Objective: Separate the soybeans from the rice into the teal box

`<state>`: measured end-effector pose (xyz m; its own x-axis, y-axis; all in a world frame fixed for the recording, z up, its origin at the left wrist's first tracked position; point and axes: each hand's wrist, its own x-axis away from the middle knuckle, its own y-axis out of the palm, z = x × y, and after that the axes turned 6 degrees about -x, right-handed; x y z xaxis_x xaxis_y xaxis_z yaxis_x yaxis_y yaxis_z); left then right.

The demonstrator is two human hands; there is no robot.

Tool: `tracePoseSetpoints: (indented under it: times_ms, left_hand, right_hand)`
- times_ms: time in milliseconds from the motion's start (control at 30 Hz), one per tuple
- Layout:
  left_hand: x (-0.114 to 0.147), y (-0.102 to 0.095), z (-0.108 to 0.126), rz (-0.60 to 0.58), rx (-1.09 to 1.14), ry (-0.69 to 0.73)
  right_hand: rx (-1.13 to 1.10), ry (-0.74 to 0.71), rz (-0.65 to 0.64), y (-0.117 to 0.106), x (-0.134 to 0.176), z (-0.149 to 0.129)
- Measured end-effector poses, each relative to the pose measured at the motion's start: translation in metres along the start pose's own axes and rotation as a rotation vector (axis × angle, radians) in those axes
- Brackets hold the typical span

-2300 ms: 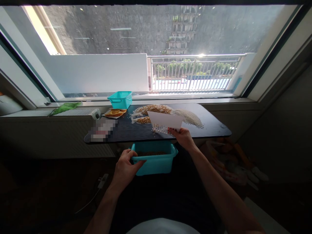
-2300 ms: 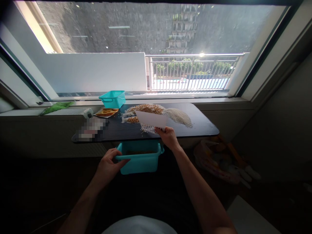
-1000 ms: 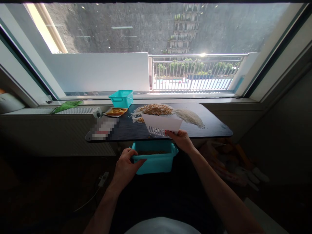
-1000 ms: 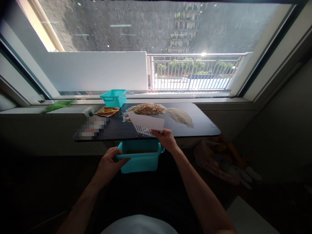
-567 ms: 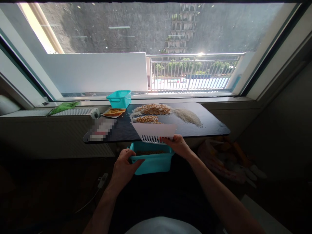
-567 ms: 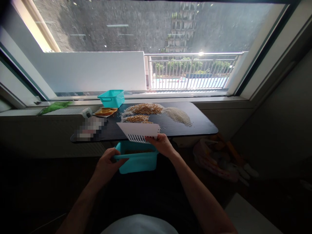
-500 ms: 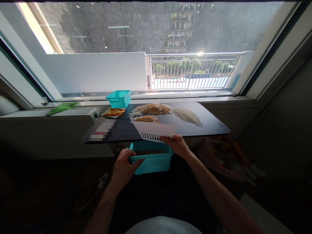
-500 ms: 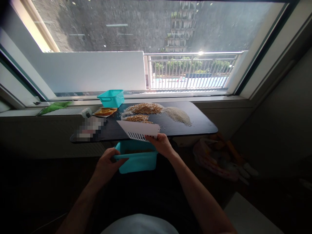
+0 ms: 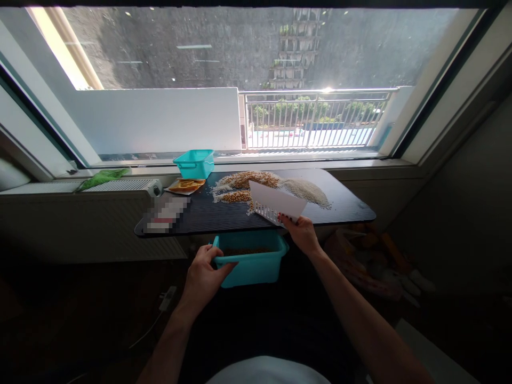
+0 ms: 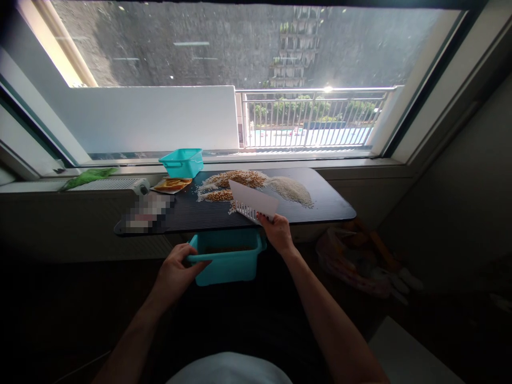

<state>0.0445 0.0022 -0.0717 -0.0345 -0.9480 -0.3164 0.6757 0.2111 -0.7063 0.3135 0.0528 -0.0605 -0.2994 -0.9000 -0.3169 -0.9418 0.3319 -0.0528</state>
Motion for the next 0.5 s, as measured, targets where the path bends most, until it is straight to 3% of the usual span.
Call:
tracePoseSetpoints:
  times_ms: [500]
  left_hand:
    - [0.001, -0.007, -0.009, 0.028, -0.026, -0.024]
  right_hand:
    - [0.070, -0.062, -0.099, 0.016, -0.028, -0.004]
